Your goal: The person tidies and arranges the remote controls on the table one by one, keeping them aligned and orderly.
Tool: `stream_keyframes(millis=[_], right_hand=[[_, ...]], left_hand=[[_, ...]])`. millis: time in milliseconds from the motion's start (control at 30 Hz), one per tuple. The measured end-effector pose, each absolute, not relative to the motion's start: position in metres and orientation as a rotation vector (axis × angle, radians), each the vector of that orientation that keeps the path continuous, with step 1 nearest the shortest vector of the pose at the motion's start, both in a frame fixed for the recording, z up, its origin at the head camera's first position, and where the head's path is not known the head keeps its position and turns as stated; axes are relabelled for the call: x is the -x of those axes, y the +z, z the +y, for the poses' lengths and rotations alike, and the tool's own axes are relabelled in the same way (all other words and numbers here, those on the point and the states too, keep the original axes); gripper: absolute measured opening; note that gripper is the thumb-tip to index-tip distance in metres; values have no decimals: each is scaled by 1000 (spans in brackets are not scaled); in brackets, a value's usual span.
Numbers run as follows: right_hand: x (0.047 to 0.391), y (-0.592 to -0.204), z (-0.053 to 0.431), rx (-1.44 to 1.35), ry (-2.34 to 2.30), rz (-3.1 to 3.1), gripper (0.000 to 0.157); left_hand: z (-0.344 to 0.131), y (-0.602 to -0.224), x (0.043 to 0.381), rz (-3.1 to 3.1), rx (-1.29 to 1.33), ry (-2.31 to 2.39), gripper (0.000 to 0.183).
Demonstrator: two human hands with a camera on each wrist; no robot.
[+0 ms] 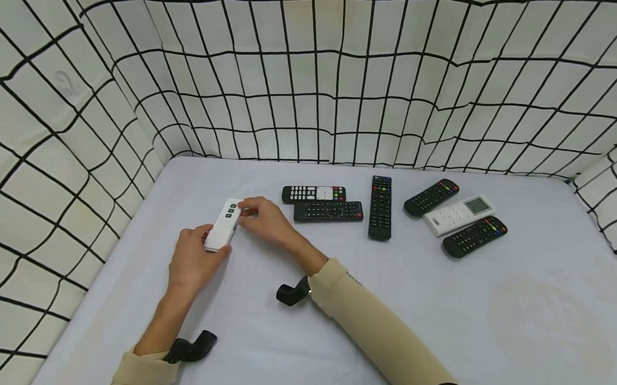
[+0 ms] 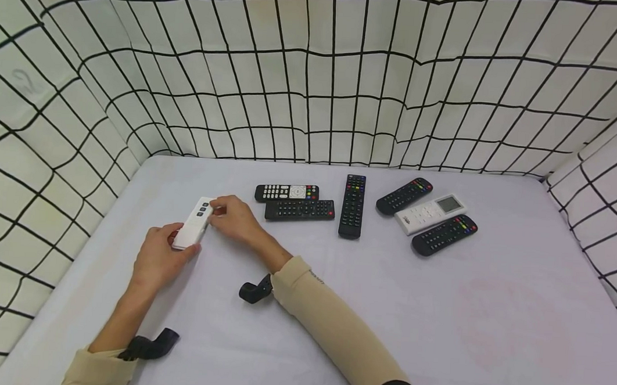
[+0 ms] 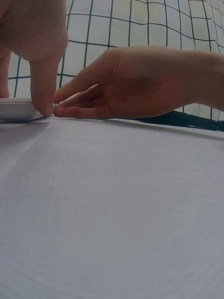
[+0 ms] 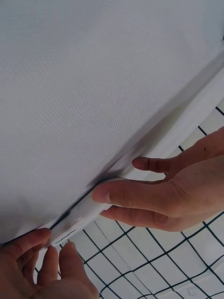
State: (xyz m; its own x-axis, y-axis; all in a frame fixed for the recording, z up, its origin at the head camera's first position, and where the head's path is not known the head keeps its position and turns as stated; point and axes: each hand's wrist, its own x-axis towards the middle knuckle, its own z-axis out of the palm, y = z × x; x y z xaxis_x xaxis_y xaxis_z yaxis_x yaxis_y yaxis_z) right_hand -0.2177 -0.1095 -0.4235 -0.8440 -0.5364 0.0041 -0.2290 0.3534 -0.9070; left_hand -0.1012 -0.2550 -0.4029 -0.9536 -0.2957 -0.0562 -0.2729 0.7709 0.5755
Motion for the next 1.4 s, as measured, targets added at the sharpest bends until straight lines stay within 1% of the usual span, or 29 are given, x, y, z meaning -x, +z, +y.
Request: stream_keyframes(millis=[500,600,700,933,1200,1400], right_hand=[[215,-420,-92,705,-1446,2360,41],[210,-416,-86,687,-1450,2391,39],[205,-411,-79,663,-1493,2411,35],[197,-398,-61,677,-1615,2488,26],[193,-388,-36,682,-1664,2536,23],[190,-393,-17,627,-1696,2576,21]], left_hand=[[-245,-401,104,-2846,-479,-850,69],[-240,-401,105,-2789,-451,-835,66],[-233,-400,107,-2736,-399,-826,59],[-216,-401,113,-2674,-217,-911,43],[-199,-402,120,-2747,-83,-960,40],[-192,-403,121,-2802,-74,-1021,40]])
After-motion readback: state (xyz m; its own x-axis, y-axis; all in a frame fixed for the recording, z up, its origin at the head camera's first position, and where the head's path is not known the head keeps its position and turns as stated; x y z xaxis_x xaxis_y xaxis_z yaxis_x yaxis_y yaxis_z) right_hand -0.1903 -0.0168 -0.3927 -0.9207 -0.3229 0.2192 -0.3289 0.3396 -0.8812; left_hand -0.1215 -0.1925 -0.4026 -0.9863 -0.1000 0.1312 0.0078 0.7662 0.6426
